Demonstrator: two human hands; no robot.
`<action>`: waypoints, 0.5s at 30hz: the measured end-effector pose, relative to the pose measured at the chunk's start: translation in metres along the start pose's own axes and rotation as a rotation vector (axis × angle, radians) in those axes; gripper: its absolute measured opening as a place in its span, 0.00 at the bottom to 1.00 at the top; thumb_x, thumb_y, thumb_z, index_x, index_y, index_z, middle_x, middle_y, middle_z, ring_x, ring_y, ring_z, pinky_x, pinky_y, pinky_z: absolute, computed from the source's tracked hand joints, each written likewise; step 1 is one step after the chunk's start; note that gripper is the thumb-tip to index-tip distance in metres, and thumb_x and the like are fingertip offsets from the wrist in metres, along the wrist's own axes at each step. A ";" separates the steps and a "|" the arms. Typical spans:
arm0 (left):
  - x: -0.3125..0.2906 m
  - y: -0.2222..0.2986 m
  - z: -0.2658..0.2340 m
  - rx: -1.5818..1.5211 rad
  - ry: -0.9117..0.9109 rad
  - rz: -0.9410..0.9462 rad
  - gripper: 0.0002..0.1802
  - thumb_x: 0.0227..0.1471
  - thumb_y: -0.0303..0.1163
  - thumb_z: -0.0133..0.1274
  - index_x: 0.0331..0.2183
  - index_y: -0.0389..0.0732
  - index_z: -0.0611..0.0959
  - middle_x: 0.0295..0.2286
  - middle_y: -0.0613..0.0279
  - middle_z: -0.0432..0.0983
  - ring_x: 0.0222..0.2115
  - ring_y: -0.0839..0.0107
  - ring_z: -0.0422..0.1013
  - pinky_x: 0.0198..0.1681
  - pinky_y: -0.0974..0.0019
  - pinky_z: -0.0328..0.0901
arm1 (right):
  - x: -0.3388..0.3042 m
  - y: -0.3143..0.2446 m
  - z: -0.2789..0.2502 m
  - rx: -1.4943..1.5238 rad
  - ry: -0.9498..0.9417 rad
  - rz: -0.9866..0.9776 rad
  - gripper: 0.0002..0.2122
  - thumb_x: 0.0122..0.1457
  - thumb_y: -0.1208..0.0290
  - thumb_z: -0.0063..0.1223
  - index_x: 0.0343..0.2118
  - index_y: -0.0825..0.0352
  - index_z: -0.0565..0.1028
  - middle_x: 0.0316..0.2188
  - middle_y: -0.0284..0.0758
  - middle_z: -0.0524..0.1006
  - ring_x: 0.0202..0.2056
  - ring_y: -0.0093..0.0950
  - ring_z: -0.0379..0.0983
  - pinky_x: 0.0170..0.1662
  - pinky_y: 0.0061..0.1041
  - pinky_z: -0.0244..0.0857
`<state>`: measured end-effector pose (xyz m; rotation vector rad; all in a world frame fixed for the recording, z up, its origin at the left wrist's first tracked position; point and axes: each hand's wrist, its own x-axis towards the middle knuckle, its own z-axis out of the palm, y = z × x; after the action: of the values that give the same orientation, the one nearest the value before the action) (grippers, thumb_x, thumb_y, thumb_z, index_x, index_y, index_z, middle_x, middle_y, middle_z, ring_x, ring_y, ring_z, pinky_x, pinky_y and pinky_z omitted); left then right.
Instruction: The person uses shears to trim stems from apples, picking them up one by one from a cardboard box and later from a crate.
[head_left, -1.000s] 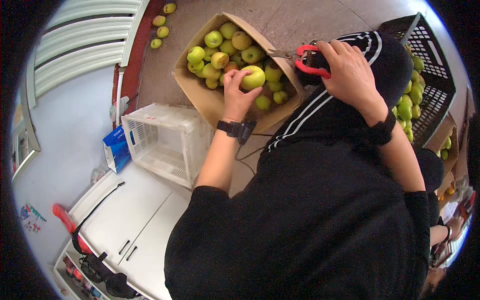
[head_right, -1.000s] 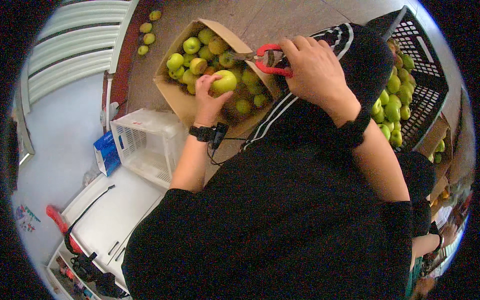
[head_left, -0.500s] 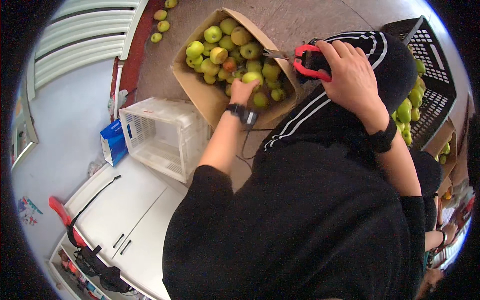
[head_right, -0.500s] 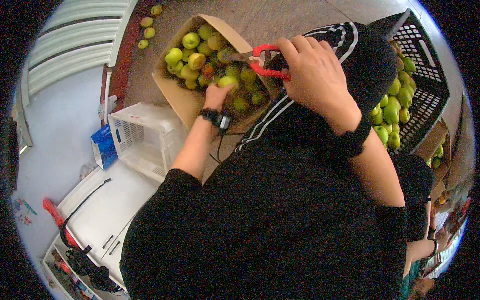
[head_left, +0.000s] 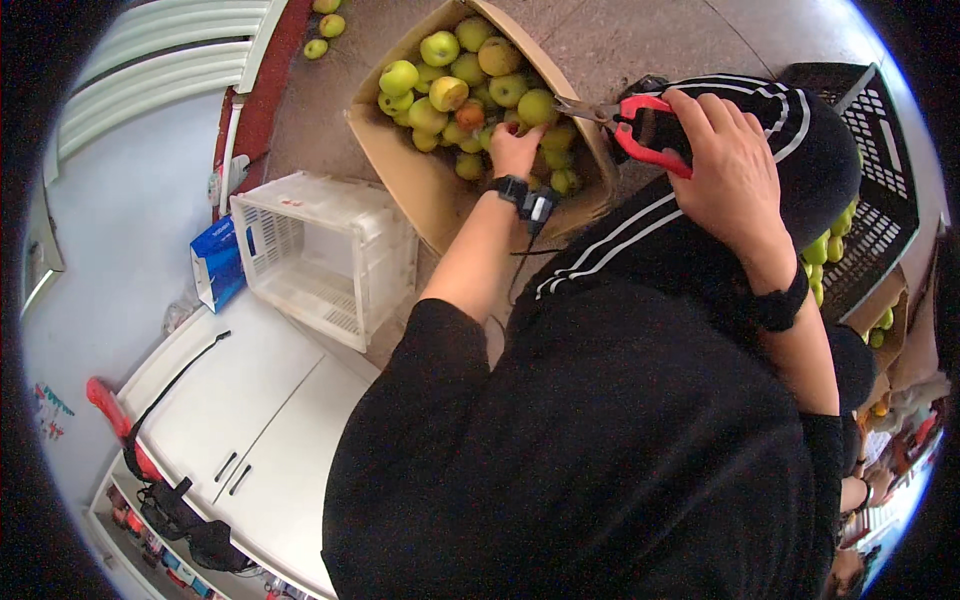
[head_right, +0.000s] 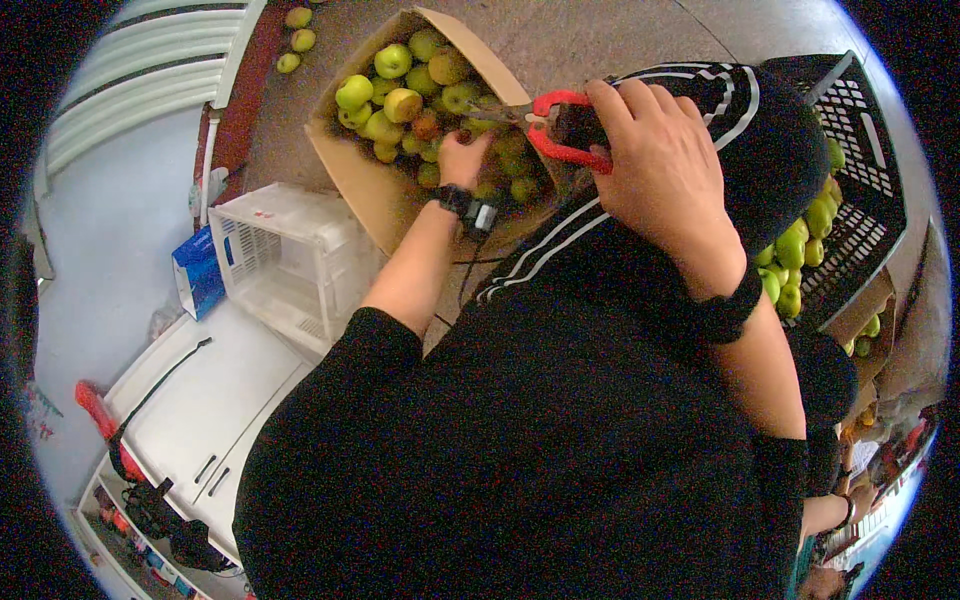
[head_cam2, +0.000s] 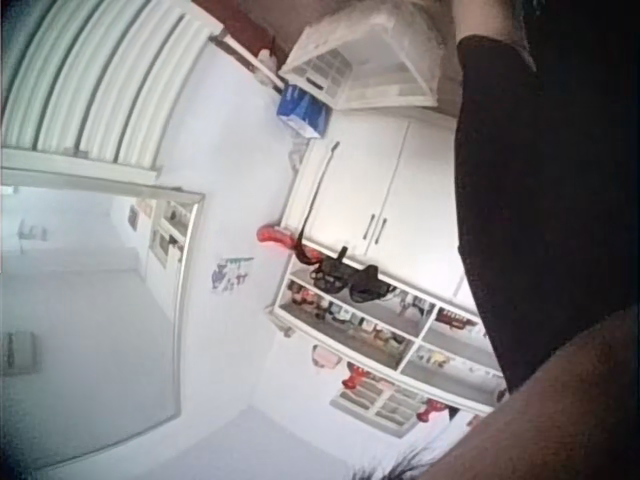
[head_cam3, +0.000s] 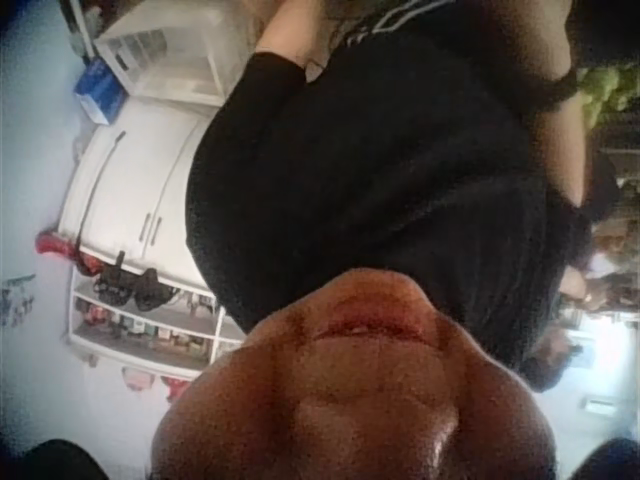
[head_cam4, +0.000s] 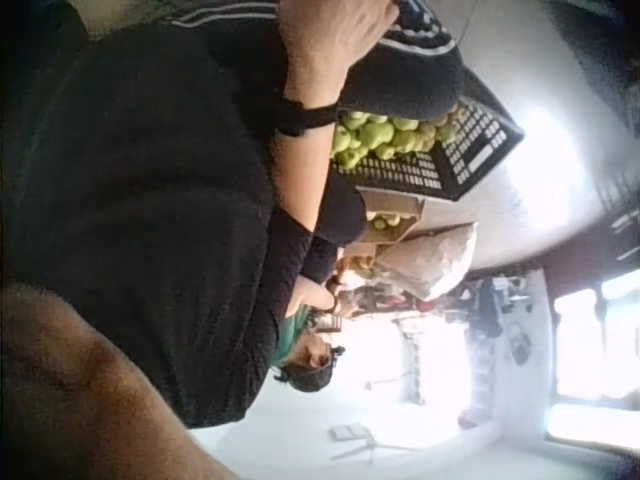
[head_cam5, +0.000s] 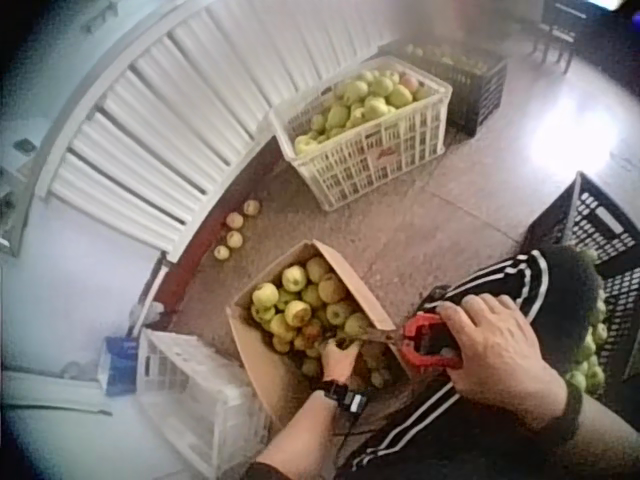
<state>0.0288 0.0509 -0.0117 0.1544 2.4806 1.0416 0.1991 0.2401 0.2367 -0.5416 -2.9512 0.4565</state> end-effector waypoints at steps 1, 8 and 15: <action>-0.001 -0.003 -0.010 0.082 -0.019 0.065 0.26 0.35 0.39 0.62 0.34 0.30 0.75 0.32 0.42 0.75 0.35 0.50 0.71 0.40 0.57 0.65 | 0.000 0.001 0.002 -0.006 -0.008 0.005 0.23 0.40 0.72 0.57 0.43 0.64 0.68 0.33 0.37 0.71 0.39 0.36 0.68 0.41 0.33 0.61; 0.055 -0.122 -0.061 0.610 -0.074 -0.308 0.31 0.43 0.30 0.55 0.49 0.29 0.66 0.38 0.42 0.73 0.38 0.48 0.71 0.41 0.56 0.67 | 0.004 -0.005 0.000 0.033 0.002 -0.017 0.26 0.38 0.75 0.59 0.45 0.64 0.67 0.31 0.36 0.69 0.38 0.36 0.67 0.41 0.32 0.60; 0.101 -0.200 -0.039 0.896 -0.511 -0.359 0.47 0.46 0.37 0.56 0.59 0.34 0.47 0.51 0.40 0.60 0.52 0.54 0.61 0.52 0.56 0.60 | 0.012 -0.010 0.002 0.007 -0.031 -0.008 0.24 0.39 0.74 0.57 0.44 0.64 0.68 0.32 0.36 0.70 0.38 0.35 0.68 0.41 0.32 0.60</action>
<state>-0.0650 -0.0894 -0.1637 0.1987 2.1866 -0.2760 0.1840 0.2354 0.2383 -0.5264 -2.9789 0.4789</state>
